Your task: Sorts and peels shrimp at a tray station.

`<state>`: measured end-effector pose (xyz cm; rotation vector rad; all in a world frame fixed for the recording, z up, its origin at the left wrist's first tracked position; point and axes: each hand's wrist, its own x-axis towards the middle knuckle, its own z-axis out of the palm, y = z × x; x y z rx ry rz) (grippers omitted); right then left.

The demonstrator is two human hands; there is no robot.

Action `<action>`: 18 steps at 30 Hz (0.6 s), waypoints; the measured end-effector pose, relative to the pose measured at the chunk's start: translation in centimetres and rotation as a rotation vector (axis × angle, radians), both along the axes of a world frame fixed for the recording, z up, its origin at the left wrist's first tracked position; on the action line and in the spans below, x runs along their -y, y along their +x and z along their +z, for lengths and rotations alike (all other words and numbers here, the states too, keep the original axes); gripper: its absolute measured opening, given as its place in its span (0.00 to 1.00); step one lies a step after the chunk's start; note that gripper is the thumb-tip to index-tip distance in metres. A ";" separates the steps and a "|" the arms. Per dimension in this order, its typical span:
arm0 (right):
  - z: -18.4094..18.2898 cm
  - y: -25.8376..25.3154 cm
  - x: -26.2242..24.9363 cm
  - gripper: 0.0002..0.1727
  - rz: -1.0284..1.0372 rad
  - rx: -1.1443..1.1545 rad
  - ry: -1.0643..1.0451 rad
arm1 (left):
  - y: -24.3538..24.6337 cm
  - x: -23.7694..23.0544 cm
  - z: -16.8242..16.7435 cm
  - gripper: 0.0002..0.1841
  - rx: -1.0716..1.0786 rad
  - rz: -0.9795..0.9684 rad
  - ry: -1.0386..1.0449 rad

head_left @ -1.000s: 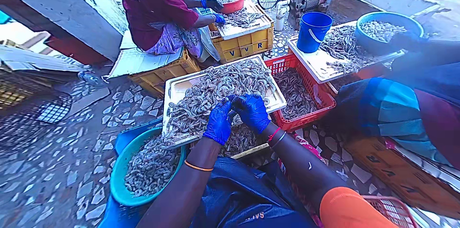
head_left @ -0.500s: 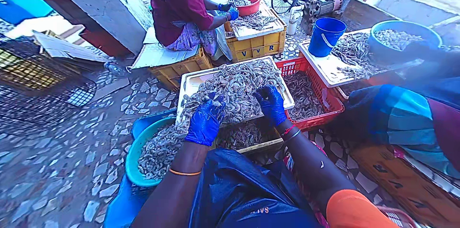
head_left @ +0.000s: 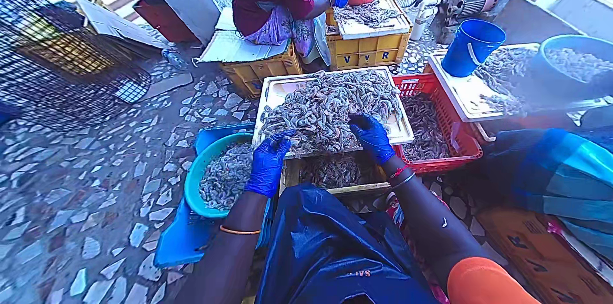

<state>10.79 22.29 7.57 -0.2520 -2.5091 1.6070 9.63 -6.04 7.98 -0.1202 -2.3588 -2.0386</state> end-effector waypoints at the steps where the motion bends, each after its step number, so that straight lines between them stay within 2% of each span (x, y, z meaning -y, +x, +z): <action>1: 0.1 0.1 0.7 0.15 0.044 -0.023 -0.092 | -0.4 -1.7 0.2 0.12 -0.071 -0.060 -0.005; 3: 0.4 0.4 1.6 0.12 0.111 -0.046 -0.233 | -1.0 -4.8 0.4 0.11 -0.204 -0.157 -0.037; 5: 0.8 0.7 1.7 0.15 0.163 -0.057 -0.311 | -1.2 -7.1 1.0 0.11 -0.292 -0.198 -0.106; 8: 1.3 0.7 1.0 0.20 0.309 -0.032 -0.303 | -1.6 -9.1 1.0 0.10 -0.386 -0.242 -0.148; 10: 1.7 1.1 0.7 0.19 0.352 -0.007 -0.332 | -1.7 -10.1 0.5 0.10 -0.414 -0.283 -0.147; 15: 1.2 3.7 -1.2 0.16 0.300 0.064 -0.599 | -1.8 -11.9 0.2 0.13 -0.476 -0.413 -0.050; 18: 1.7 3.4 -1.7 0.17 0.247 0.060 -0.555 | -2.2 -12.3 0.3 0.13 -0.531 -0.493 -0.101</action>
